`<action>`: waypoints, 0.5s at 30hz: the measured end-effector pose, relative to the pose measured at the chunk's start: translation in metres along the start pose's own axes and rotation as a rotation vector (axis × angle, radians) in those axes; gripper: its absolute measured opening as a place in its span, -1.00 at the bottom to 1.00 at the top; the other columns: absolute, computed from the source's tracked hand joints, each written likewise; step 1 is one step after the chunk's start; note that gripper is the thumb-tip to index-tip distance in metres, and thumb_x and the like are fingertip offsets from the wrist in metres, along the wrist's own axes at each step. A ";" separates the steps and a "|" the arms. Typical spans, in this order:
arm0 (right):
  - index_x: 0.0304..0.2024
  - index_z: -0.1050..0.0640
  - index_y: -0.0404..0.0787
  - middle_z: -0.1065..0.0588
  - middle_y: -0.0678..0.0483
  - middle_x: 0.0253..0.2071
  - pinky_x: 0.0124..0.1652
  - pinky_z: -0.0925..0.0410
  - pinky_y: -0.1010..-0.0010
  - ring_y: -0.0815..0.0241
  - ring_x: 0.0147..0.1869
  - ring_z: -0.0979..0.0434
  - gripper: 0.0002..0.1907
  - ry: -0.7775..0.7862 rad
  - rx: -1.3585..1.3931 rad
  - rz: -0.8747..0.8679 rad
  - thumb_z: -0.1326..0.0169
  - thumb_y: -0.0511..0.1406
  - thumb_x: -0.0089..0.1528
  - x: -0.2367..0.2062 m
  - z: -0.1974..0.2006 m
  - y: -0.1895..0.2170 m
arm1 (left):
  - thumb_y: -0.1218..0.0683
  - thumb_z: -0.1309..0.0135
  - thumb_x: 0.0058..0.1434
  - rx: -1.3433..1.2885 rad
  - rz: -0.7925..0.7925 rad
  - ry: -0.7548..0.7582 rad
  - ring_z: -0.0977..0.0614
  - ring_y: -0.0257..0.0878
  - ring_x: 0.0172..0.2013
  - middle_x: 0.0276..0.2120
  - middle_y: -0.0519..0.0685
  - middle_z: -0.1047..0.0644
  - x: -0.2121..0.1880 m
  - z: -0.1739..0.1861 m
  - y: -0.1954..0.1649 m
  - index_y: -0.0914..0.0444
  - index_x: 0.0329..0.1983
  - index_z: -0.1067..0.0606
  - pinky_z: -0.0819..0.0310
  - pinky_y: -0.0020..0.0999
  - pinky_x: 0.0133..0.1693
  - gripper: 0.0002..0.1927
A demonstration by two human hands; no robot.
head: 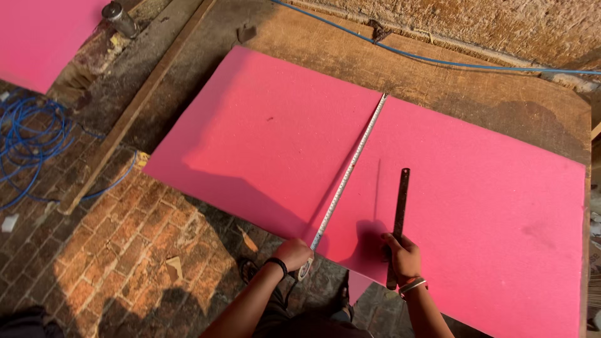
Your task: The person carries a large pink foam sheet to a work table, then measures it with a tape measure and marks it with a straightedge. They cut the foam along the marked line with a long knife, then measure and mark additional sections of foam.
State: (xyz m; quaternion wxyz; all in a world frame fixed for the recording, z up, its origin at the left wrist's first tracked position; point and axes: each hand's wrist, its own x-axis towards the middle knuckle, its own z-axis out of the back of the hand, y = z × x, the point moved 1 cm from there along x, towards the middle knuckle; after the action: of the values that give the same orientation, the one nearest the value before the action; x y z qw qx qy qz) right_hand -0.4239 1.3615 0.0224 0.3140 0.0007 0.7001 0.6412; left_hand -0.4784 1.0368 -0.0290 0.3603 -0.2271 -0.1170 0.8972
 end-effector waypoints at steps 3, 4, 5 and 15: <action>-0.20 -0.60 -0.41 -0.55 0.03 -0.49 -0.45 -0.36 0.43 0.26 -0.51 -0.50 -0.76 0.119 0.025 -0.010 -0.13 -0.29 0.31 -0.006 0.023 -0.013 | 0.11 -0.05 0.23 -0.049 0.108 -0.012 -0.68 -0.04 -0.31 -0.29 0.08 -0.65 -0.005 0.000 -0.038 0.25 -0.25 -0.70 -0.57 -0.07 -0.18 -0.77; -0.21 -0.61 -0.40 -0.55 0.03 -0.50 -0.47 -0.35 0.43 0.26 -0.52 -0.49 -0.77 0.158 0.012 -0.012 -0.13 -0.29 0.30 -0.008 0.026 -0.016 | 0.11 -0.04 0.23 -0.308 0.295 -0.007 -0.70 -0.06 -0.32 -0.31 0.08 -0.67 -0.008 0.004 -0.048 0.28 -0.25 -0.70 -0.57 -0.12 -0.17 -0.76; -0.22 -0.62 -0.38 -0.55 0.03 -0.51 -0.48 -0.33 0.43 0.26 -0.53 -0.48 -0.78 0.196 0.003 -0.010 -0.12 -0.29 0.30 -0.009 0.027 -0.017 | 0.10 -0.04 0.23 -0.565 0.476 -0.004 -0.72 -0.08 -0.32 -0.33 0.09 -0.68 -0.014 0.010 -0.056 0.30 -0.26 -0.70 -0.57 -0.18 -0.16 -0.74; -0.04 -0.48 -0.31 -0.55 0.02 -0.42 -0.43 -0.39 0.42 0.23 -0.49 -0.50 -0.83 0.422 -0.015 -0.049 0.03 -0.35 0.38 -0.008 0.042 -0.009 | 0.03 0.02 0.20 -0.780 0.779 -0.067 -0.77 -0.13 -0.33 -0.42 0.05 -0.70 0.001 0.032 -0.082 0.26 -0.28 -0.67 -0.62 -0.12 -0.19 -0.70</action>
State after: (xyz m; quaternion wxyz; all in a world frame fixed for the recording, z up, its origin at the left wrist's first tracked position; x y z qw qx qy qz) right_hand -0.3954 1.3945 0.0183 0.1759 -0.1531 0.7455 0.6243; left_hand -0.4459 1.0943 0.0295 -0.1129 -0.3417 -0.3595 0.8610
